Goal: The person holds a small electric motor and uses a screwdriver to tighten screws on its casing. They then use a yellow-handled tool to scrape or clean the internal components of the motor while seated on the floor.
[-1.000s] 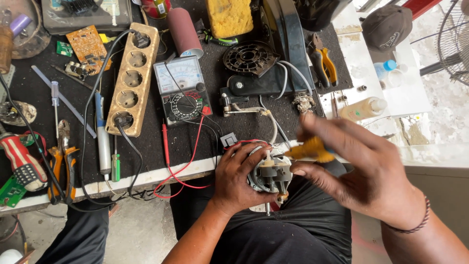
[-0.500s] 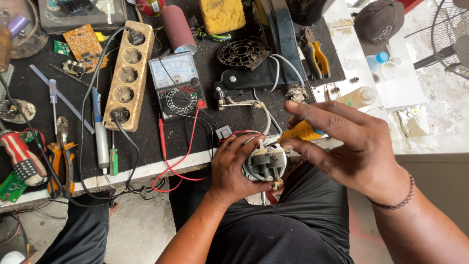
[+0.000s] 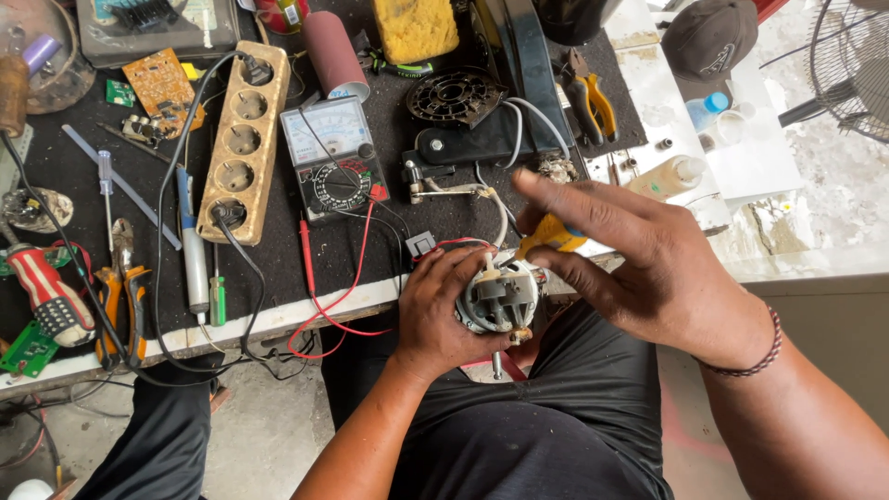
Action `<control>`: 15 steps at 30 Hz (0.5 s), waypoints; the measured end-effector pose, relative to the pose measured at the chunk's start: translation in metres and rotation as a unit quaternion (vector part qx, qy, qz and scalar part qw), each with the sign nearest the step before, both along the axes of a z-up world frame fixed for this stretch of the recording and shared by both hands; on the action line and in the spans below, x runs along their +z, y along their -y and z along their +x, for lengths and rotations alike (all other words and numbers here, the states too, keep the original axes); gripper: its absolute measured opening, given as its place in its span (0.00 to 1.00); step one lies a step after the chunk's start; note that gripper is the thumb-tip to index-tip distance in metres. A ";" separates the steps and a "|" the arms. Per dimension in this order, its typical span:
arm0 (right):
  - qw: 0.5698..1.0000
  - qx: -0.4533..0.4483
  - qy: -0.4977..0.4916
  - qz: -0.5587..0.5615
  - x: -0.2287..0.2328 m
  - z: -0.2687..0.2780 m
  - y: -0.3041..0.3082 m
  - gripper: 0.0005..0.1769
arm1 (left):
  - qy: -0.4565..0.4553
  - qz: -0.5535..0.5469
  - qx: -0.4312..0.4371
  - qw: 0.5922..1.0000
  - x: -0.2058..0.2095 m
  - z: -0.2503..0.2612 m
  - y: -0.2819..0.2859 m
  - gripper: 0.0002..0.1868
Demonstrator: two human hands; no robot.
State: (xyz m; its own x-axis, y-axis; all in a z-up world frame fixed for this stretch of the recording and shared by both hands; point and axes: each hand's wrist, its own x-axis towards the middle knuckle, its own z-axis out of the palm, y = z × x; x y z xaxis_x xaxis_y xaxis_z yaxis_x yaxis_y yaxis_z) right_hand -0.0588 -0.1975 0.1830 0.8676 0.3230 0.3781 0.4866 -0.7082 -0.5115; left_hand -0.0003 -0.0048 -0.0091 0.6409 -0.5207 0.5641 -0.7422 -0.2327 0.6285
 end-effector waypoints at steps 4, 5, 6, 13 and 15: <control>1.000 -0.012 0.006 0.014 0.000 -0.003 -0.002 0.29 | -0.003 0.004 0.008 1.000 -0.001 -0.001 0.000 0.50; 1.000 -0.010 0.014 0.007 0.001 -0.003 -0.003 0.29 | -0.004 0.005 0.009 1.000 -0.001 0.000 0.000 0.49; 1.000 -0.011 0.015 0.008 0.000 -0.002 -0.002 0.29 | -0.003 0.005 0.008 1.000 -0.002 0.000 0.000 0.49; 0.986 -0.097 0.048 0.129 -0.006 -0.028 0.011 0.39 | 0.012 0.001 0.021 1.000 -0.005 -0.001 0.000 0.50; 0.973 -0.139 0.093 0.160 -0.007 -0.040 0.016 0.40 | 0.013 0.002 0.016 1.000 -0.003 0.001 0.001 0.49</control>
